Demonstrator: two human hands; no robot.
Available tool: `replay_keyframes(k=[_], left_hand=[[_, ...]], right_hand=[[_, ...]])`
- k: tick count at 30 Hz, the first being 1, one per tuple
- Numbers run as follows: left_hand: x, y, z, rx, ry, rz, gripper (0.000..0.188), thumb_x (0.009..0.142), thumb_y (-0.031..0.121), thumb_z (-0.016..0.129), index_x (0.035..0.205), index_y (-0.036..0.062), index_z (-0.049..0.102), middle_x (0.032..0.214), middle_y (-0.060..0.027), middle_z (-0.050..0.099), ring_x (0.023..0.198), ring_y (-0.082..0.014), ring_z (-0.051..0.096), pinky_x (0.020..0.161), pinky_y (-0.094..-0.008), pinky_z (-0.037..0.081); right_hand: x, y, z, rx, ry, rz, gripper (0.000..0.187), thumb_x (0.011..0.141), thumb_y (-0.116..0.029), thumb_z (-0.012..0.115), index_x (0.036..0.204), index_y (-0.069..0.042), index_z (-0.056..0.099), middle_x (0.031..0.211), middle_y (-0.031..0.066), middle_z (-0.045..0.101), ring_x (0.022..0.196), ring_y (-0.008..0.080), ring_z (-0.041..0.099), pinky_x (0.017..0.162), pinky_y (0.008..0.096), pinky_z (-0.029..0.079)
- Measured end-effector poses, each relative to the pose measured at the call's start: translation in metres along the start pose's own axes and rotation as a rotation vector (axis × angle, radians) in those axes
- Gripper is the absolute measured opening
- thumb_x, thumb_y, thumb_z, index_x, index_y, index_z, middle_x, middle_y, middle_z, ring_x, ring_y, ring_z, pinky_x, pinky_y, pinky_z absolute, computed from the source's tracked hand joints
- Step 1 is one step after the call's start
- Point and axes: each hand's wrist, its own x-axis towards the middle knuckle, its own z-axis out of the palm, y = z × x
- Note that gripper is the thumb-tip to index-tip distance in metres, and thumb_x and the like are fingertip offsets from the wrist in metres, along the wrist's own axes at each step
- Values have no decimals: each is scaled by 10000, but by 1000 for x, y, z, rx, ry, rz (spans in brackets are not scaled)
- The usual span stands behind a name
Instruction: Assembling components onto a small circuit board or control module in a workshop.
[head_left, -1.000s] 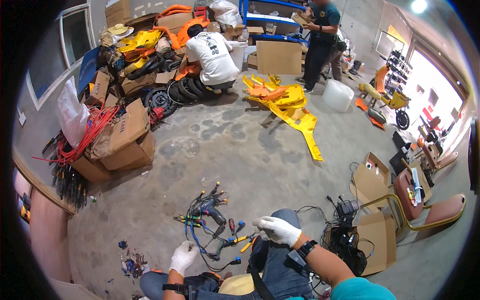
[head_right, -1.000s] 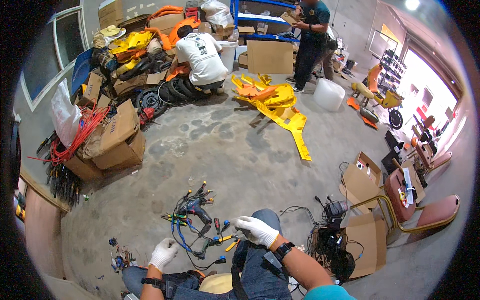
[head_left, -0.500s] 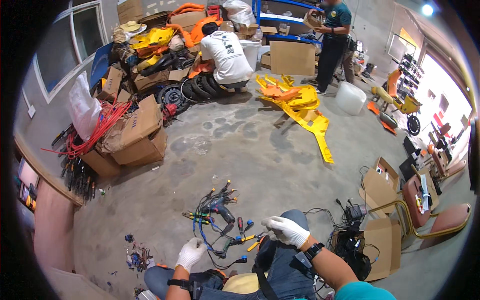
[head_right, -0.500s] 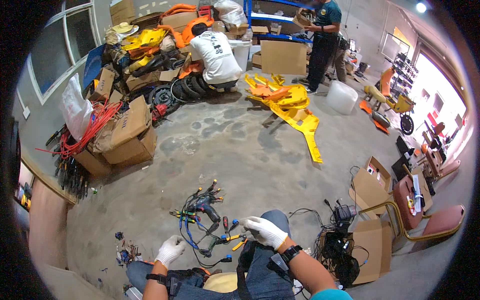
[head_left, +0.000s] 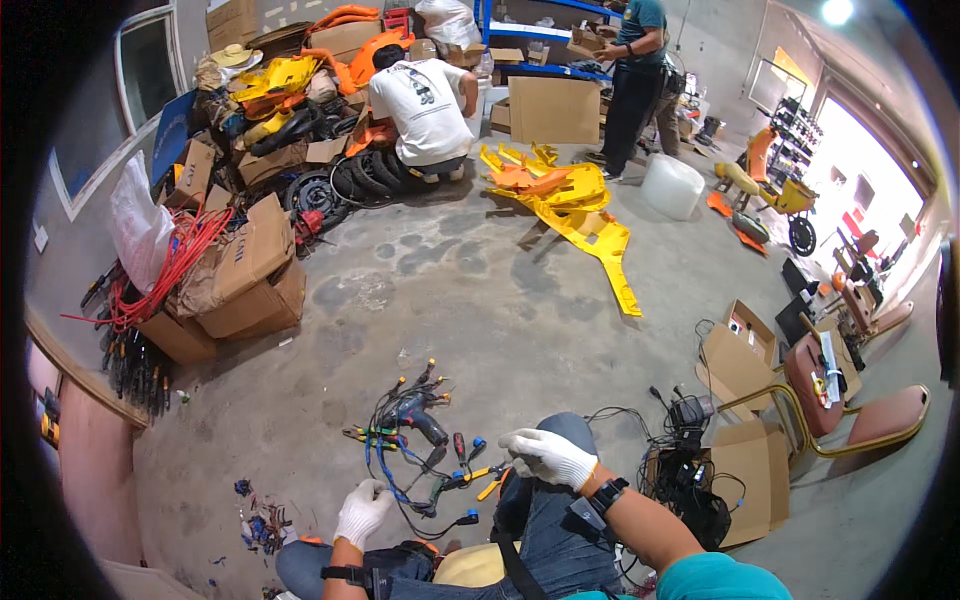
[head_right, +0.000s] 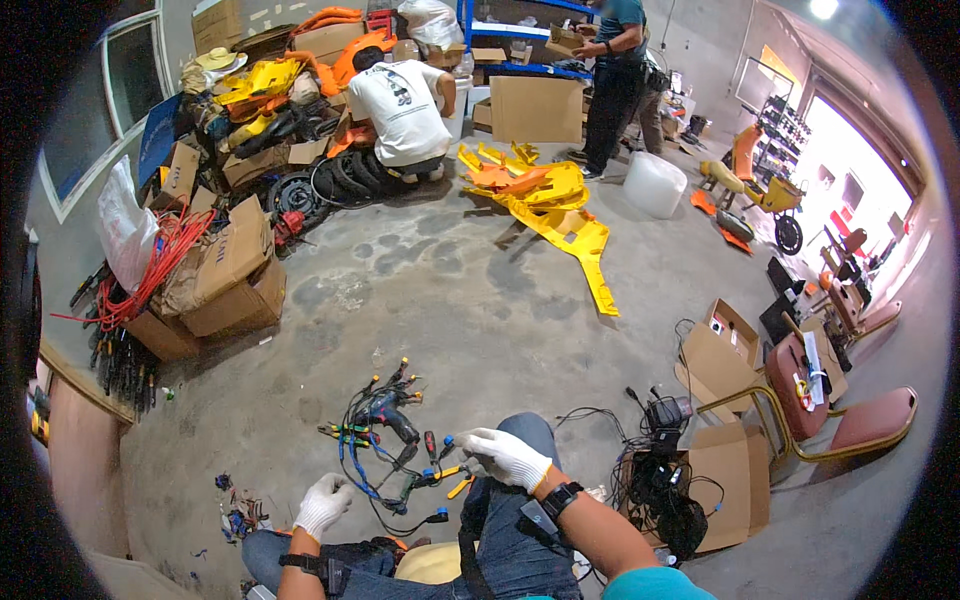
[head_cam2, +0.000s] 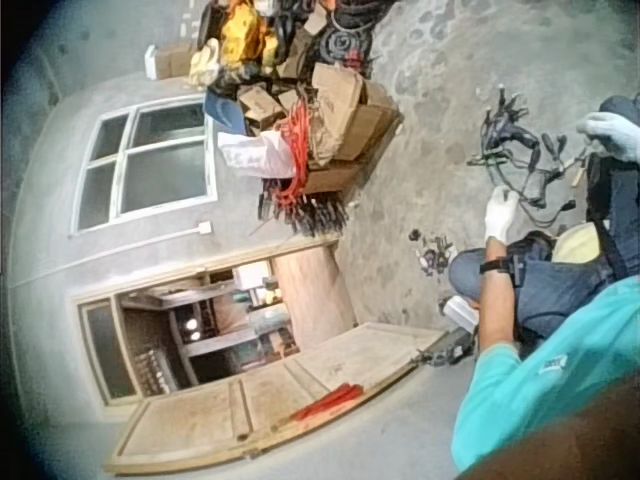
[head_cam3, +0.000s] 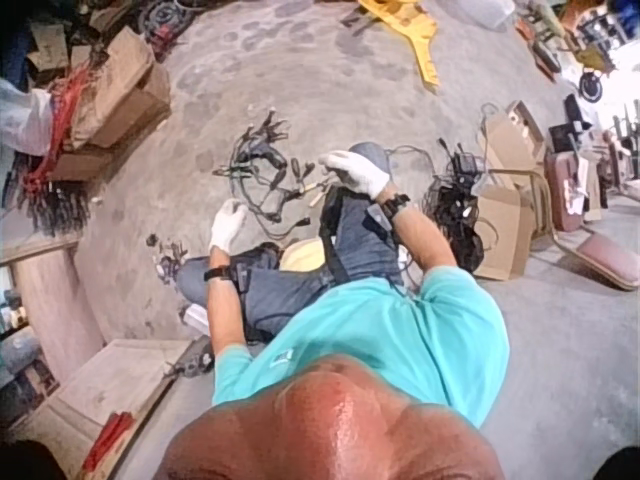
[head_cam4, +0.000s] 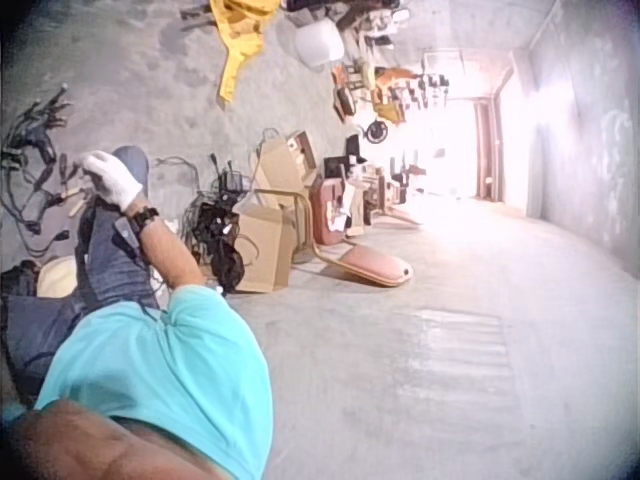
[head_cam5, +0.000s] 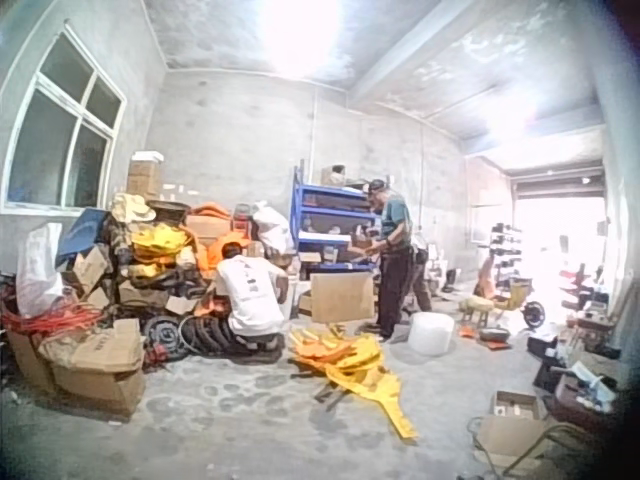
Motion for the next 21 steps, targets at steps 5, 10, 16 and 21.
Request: replay_keyframes(k=[5, 10, 16, 21], left_hand=[[1, 4, 1, -3, -5, -17, 491, 904, 426, 636, 1198, 37, 688, 1148, -225, 728, 1110, -393, 683, 953, -439, 524], [3, 0, 3, 0, 1, -3, 490, 901, 429, 636, 1182, 31, 689, 1139, -232, 727, 1103, -396, 684, 944, -440, 528], [11, -17, 8, -14, 7, 21, 482, 894, 419, 637, 1176, 32, 691, 1127, -232, 728, 1089, -400, 687, 938, -447, 528], [9, -11, 8, -39, 13, 45, 452, 889, 382, 639, 1162, 26, 694, 1068, -223, 740, 1025, -372, 710, 906, -432, 540]], right_hand=[[-4, -2, 0, 21, -13, -7, 427, 1033, -265, 645, 1363, -1, 584, 1022, 75, 681, 790, 121, 651, 772, 306, 586], [-4, -1, -2, 35, -19, 1, 425, 1034, -266, 642, 1365, -6, 579, 1023, 75, 679, 784, 132, 654, 777, 318, 584], [-3, 0, 2, -19, -15, -10, 431, 1033, -295, 645, 1359, -19, 589, 1060, 59, 671, 818, 125, 645, 771, 308, 567], [0, 3, -3, -4, -29, -11, 451, 1029, -312, 650, 1367, -22, 581, 1068, 45, 663, 818, 118, 624, 757, 308, 556]])
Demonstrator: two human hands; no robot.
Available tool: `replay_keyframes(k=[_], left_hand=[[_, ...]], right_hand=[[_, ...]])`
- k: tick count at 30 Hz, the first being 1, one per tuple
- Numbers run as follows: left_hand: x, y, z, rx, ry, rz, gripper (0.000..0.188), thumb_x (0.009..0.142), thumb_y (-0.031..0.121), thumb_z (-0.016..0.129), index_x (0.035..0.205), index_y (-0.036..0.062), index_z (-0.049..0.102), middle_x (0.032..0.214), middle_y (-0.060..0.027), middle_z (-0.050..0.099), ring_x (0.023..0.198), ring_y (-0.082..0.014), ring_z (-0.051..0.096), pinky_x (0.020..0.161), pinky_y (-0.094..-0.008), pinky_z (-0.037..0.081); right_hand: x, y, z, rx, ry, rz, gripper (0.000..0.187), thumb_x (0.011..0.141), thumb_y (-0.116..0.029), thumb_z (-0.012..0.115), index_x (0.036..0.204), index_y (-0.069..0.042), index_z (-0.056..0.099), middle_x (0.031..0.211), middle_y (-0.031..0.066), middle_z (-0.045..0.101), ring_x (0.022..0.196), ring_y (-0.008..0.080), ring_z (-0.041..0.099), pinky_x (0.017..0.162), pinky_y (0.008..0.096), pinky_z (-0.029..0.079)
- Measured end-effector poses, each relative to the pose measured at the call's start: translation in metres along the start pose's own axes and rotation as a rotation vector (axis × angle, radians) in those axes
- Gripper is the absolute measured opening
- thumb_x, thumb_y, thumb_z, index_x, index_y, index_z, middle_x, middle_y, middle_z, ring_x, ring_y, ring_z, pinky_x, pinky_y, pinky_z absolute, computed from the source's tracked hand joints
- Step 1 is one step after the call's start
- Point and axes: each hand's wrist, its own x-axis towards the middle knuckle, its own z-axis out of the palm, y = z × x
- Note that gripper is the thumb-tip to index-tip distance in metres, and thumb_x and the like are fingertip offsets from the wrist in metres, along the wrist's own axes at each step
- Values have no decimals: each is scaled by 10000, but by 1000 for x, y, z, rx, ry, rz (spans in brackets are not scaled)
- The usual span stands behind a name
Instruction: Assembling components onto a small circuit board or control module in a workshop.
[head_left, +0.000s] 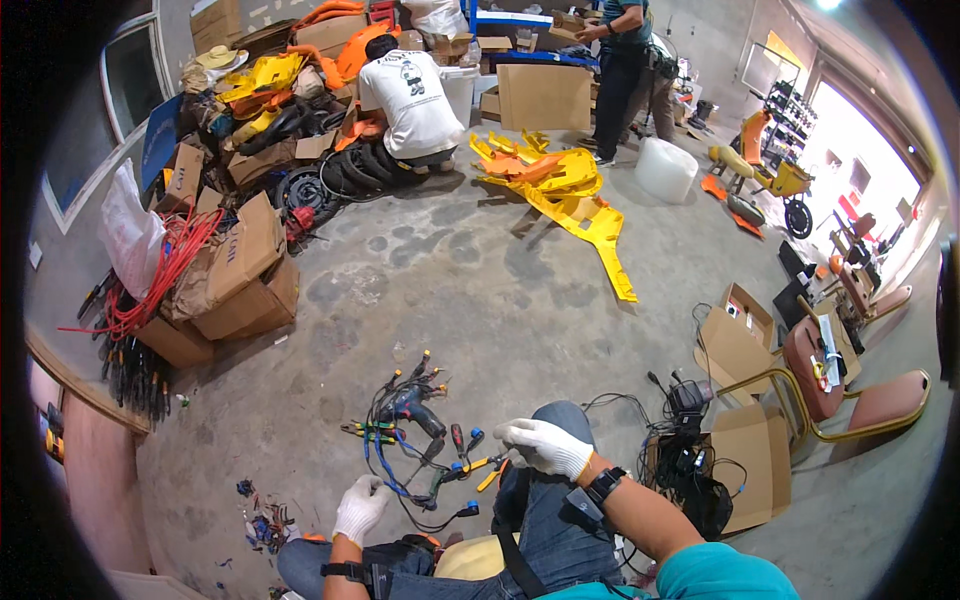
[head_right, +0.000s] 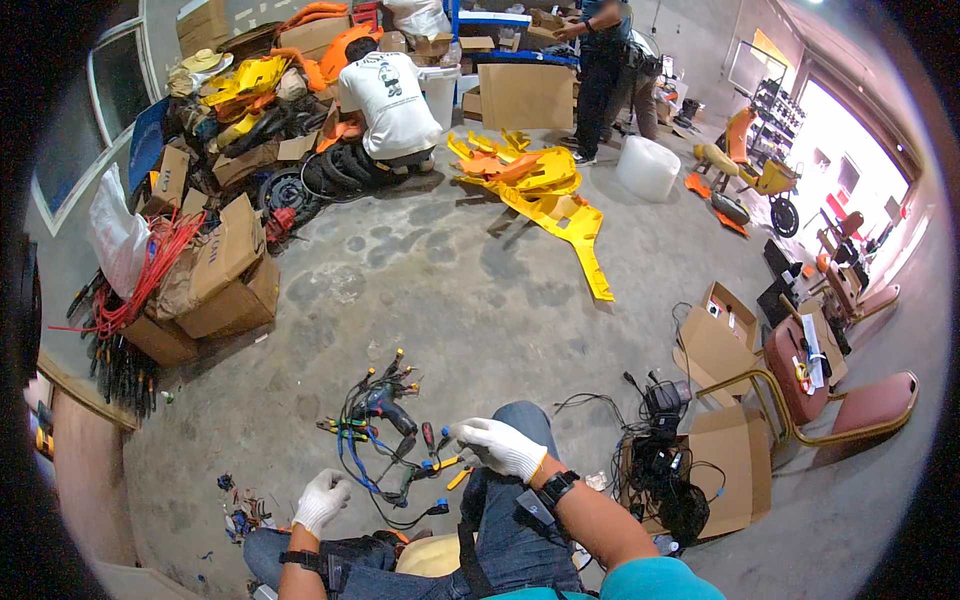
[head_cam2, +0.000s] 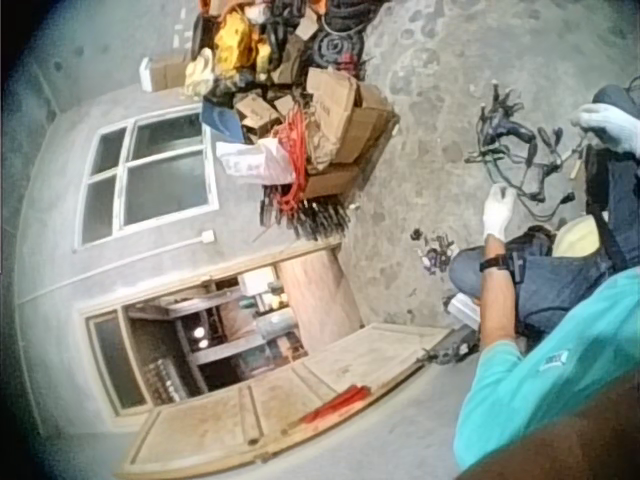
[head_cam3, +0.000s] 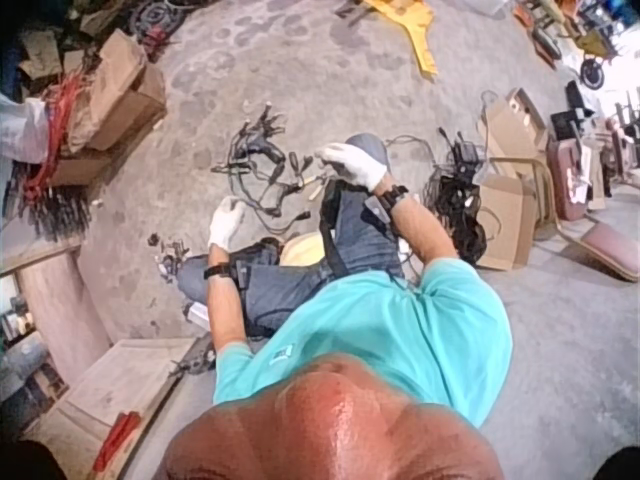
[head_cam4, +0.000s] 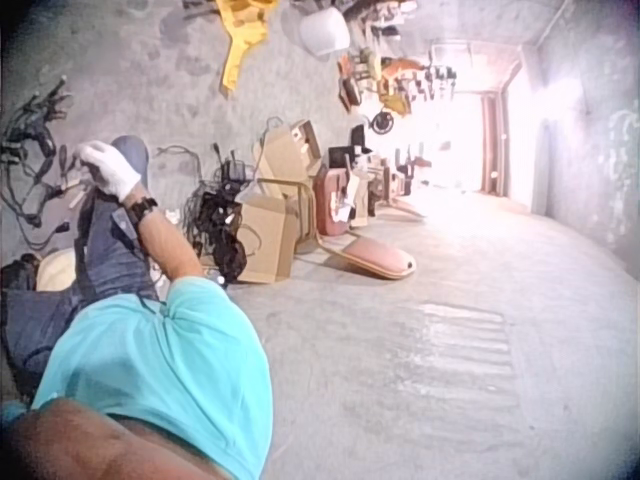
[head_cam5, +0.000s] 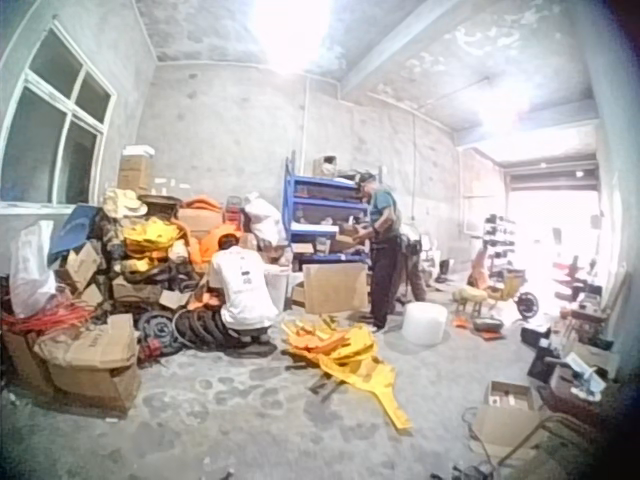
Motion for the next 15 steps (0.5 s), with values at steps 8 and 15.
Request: replay_keyframes(k=[8, 15], left_hand=[[-1, 4, -3, -65, -25, -9, 394, 920, 279, 647, 1175, -21, 662, 988, -166, 735, 860, -258, 718, 771, -369, 572], [0, 6, -3, -95, -67, -22, 342, 952, 197, 649, 1188, -50, 624, 985, -133, 706, 788, -182, 705, 691, -323, 591]], right_hand=[[-6, -7, 6, -29, 7, -8, 447, 1018, -319, 666, 1349, -29, 587, 1053, 33, 660, 797, 101, 616, 737, 291, 555], [-7, -9, 7, -25, 17, 1, 428, 1008, -311, 679, 1317, -27, 594, 1012, 33, 663, 742, 86, 609, 708, 263, 557]])
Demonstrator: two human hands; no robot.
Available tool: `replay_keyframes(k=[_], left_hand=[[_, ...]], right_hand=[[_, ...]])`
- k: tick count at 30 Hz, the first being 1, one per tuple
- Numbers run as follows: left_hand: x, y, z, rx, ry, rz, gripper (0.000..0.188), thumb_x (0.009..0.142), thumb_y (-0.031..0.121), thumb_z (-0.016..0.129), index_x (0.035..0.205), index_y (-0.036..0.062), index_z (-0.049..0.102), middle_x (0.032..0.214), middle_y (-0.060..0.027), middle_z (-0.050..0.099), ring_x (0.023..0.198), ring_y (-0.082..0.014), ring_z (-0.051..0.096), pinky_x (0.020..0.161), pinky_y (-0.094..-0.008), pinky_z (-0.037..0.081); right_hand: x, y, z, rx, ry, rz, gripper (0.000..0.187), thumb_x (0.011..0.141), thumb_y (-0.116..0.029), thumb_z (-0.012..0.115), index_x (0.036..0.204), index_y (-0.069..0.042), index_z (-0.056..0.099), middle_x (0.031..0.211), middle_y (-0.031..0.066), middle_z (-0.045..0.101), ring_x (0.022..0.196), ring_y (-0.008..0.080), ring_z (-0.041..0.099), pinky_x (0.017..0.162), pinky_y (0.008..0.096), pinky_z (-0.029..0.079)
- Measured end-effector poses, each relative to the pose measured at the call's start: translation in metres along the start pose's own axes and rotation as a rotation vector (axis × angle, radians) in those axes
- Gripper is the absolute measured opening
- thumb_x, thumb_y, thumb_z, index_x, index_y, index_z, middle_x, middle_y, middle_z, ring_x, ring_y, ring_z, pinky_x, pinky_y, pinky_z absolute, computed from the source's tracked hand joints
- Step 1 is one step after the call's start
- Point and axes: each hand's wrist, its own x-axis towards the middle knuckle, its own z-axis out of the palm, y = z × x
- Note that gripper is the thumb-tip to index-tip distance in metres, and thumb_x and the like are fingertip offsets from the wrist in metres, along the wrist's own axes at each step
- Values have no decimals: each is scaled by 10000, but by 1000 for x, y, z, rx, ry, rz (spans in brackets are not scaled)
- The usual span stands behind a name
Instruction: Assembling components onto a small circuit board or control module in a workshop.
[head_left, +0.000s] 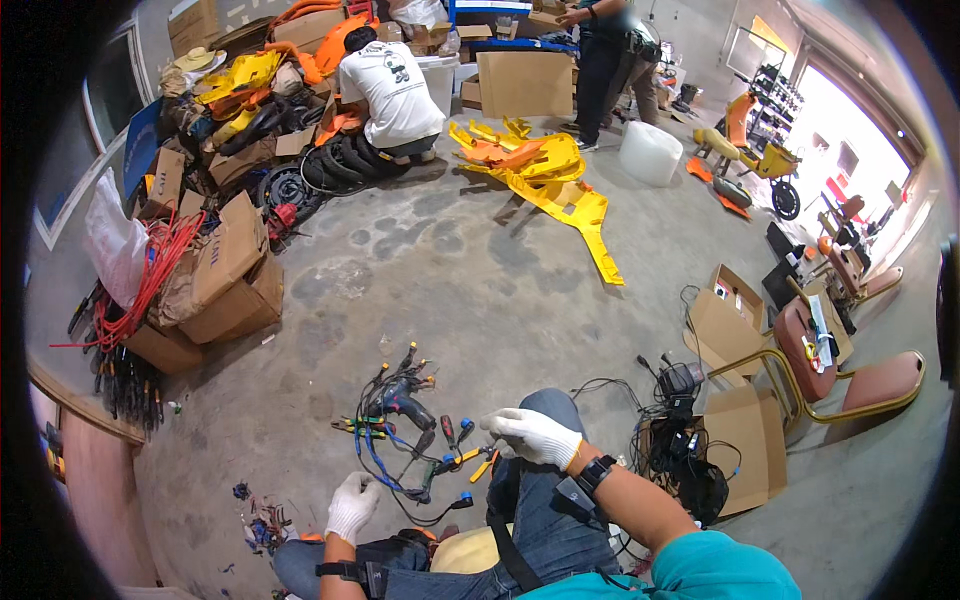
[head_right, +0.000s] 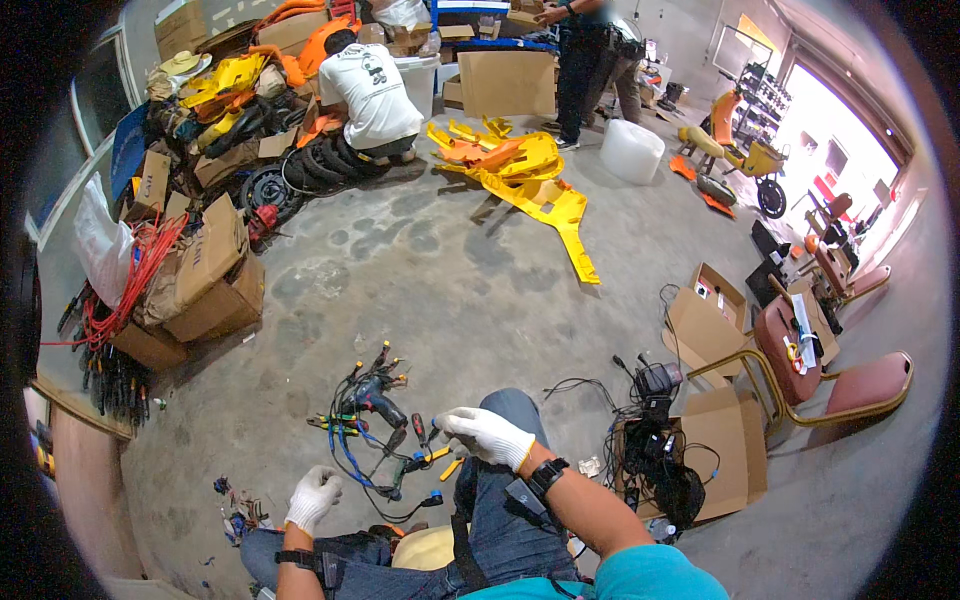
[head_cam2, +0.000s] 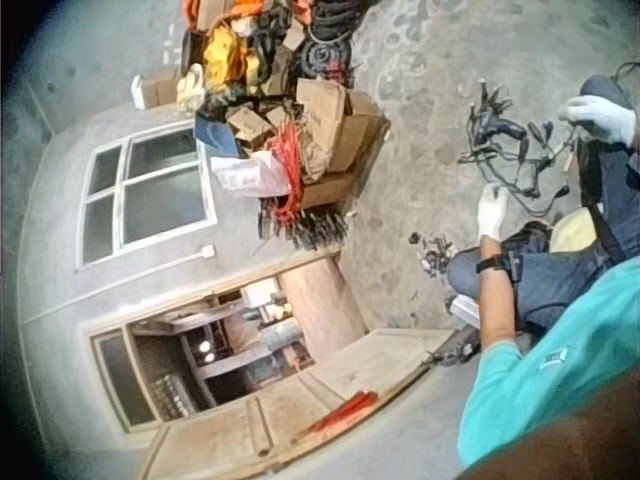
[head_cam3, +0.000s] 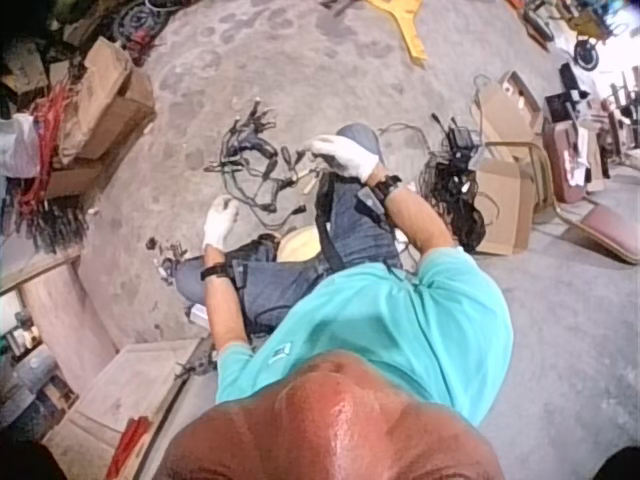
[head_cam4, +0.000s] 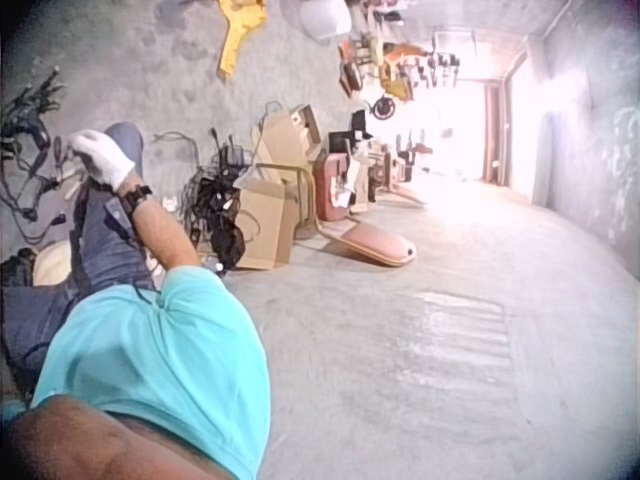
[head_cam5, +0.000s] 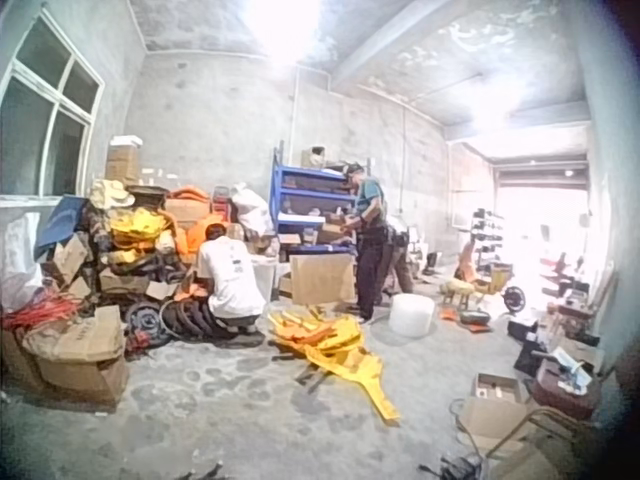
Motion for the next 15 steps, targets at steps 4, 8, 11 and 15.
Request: replay_keyframes(k=[4, 8, 11, 15], left_hand=[[-1, 1, -1, 4, -15, -5, 352, 955, 197, 646, 1204, -49, 614, 991, -132, 703, 801, -184, 706, 695, -322, 591], [0, -1, -1, -9, -19, -17, 382, 957, 203, 644, 1239, -51, 599, 994, -134, 701, 819, -185, 706, 701, -323, 591], [0, 2, -1, -2, -18, -16, 396, 957, 207, 642, 1252, -53, 596, 997, -135, 704, 816, -185, 704, 702, -324, 591], [-8, 15, -3, 24, 6, -3, 381, 956, 210, 639, 1231, -53, 616, 983, -137, 718, 806, -185, 709, 707, -324, 590]], right_hand=[[0, 0, 2, 34, -1, -6, 445, 1001, -316, 688, 1309, -11, 588, 1000, 41, 664, 735, 82, 609, 690, 252, 553], [-1, -2, 3, 26, -3, -5, 447, 999, -317, 693, 1306, -10, 588, 992, 42, 663, 734, 80, 615, 665, 244, 545], [-1, -2, 3, 29, 17, 1, 449, 999, -315, 692, 1313, -12, 587, 999, 37, 660, 737, 81, 621, 663, 246, 540], [3, 0, -2, -15, -8, -29, 451, 1002, -315, 690, 1321, -14, 587, 1003, 34, 651, 744, 82, 612, 683, 258, 541]])
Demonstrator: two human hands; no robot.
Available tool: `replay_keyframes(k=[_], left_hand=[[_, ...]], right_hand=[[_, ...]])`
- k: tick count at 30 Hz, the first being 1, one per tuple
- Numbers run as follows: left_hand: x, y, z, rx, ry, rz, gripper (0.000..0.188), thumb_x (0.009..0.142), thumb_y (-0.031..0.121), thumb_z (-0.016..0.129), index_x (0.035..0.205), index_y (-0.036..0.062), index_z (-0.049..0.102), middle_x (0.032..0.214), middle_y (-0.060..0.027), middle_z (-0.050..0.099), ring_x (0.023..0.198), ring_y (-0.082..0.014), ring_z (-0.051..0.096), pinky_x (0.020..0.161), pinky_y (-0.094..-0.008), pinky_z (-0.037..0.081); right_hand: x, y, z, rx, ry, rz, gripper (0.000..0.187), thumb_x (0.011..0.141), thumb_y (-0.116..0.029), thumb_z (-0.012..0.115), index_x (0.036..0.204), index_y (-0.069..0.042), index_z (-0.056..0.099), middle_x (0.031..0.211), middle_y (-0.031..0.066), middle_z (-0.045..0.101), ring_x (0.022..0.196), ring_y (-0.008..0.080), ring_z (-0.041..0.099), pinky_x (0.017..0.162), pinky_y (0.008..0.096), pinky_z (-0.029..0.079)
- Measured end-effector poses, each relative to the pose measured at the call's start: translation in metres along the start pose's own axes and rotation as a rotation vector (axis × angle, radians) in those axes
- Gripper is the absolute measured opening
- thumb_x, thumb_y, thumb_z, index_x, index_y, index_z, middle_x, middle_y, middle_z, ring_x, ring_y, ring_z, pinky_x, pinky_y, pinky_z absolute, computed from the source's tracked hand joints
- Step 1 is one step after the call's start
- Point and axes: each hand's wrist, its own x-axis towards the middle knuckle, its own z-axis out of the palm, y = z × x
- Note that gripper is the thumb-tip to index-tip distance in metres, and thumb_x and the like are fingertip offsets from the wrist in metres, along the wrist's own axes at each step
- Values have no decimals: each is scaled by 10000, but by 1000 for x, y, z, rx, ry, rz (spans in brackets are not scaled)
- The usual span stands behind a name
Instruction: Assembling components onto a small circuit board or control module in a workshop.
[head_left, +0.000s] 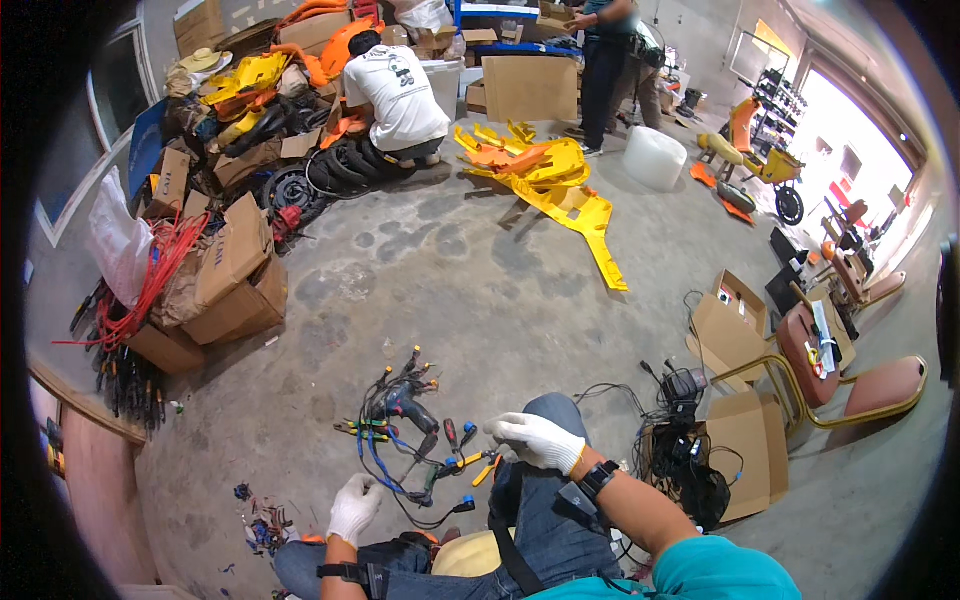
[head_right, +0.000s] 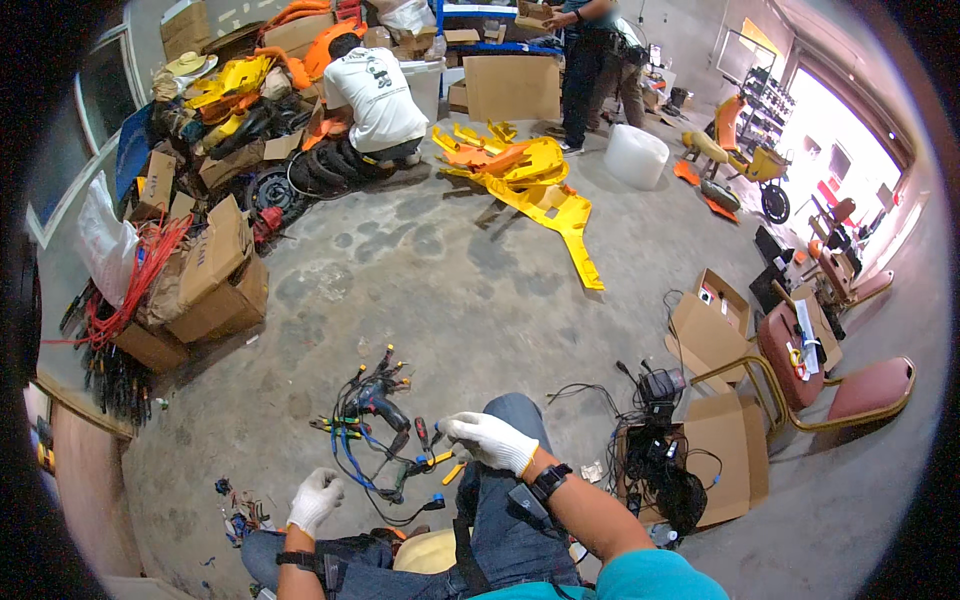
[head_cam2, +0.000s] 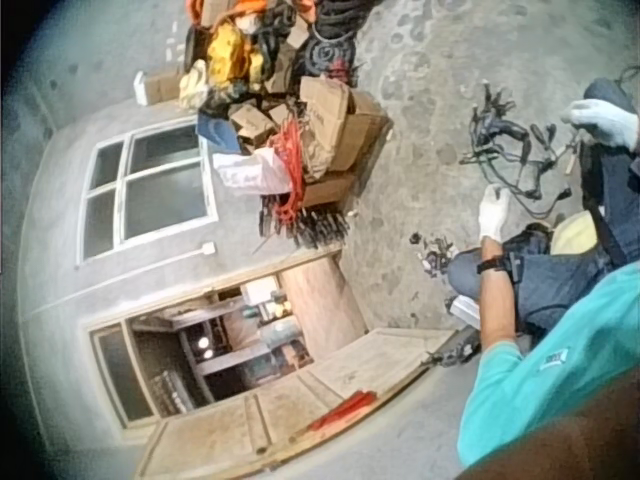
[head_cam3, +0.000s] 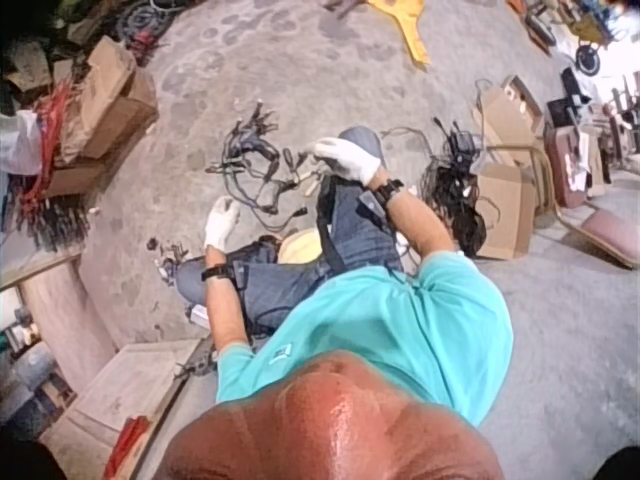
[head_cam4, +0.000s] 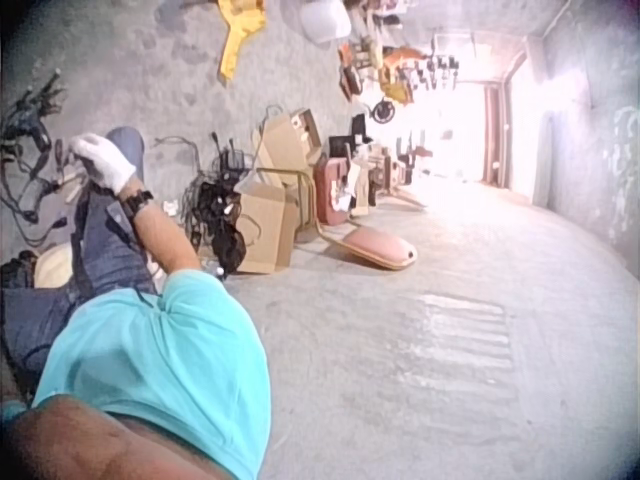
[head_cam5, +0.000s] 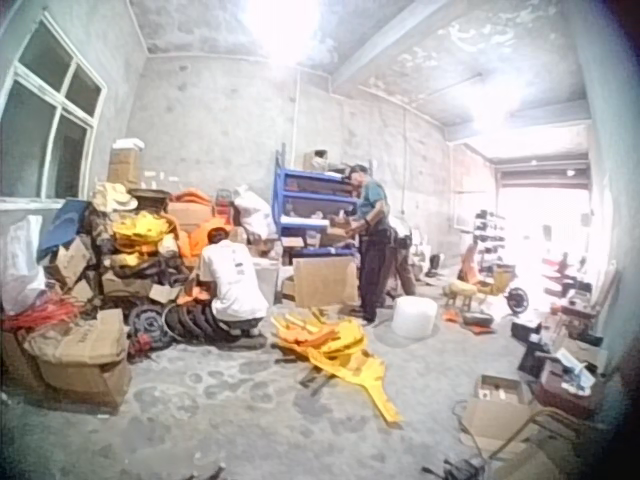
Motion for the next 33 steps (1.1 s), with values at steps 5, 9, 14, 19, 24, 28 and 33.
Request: replay_keyframes(k=[5, 9, 14, 19, 24, 28, 33], left_hand=[[10, -19, 6, 77, 66, -8, 464, 891, 398, 653, 1178, 34, 687, 1061, -202, 744, 1022, -360, 710, 890, -416, 541], [5, -12, 4, 128, 38, 9, 487, 883, 424, 650, 1183, 43, 686, 1116, -226, 731, 1086, -399, 688, 928, -453, 529], [5, -22, 4, 142, 48, -18, 489, 877, 443, 650, 1173, 57, 693, 1121, -245, 724, 1091, -426, 679, 935, -482, 525], [9, -25, 6, 129, 48, -45, 486, 876, 444, 649, 1170, 61, 699, 1131, -246, 723, 1107, -423, 675, 942, -478, 526], [12, -23, 7, 129, 35, -65, 486, 877, 447, 648, 1183, 72, 698, 1149, -249, 717, 1130, -424, 666, 963, -474, 521], [9, -19, 5, 116, 41, -55, 476, 880, 439, 645, 1182, 75, 699, 1147, -251, 716, 1132, -425, 664, 961, -475, 520], [11, -26, 6, 188, 117, 74, 377, 906, 312, 676, 1122, 4, 687, 893, -126, 758, 773, -187, 745, 726, -329, 580]], right_hand=[[-3, -1, 2, 74, -2, 26, 412, 1023, -293, 660, 1316, -12, 588, 964, 22, 611, 756, 103, 571, 693, 274, 511], [-8, -3, 2, 81, 1, 40, 426, 1028, -289, 656, 1337, -6, 582, 953, 30, 624, 755, 102, 589, 713, 271, 529], [2, 9, -1, 73, -29, 56, 425, 1038, -273, 640, 1363, -5, 584, 1055, 48, 653, 795, 106, 595, 735, 256, 519], [1, 10, -2, 47, -10, 42, 461, 1040, -298, 641, 1386, -1, 568, 1038, 44, 638, 809, 108, 627, 751, 290, 563], [2, 7, -4, 51, -5, 55, 469, 1039, -307, 643, 1384, 3, 568, 1040, 42, 638, 812, 104, 628, 741, 281, 561], [0, 7, -4, 26, -4, 46, 475, 1034, -307, 650, 1384, 3, 568, 1052, 45, 645, 812, 106, 631, 749, 282, 563], [-7, -4, 4, -12, 11, 54, 466, 1036, -297, 647, 1383, 4, 566, 1059, 51, 658, 808, 115, 640, 755, 286, 566]])
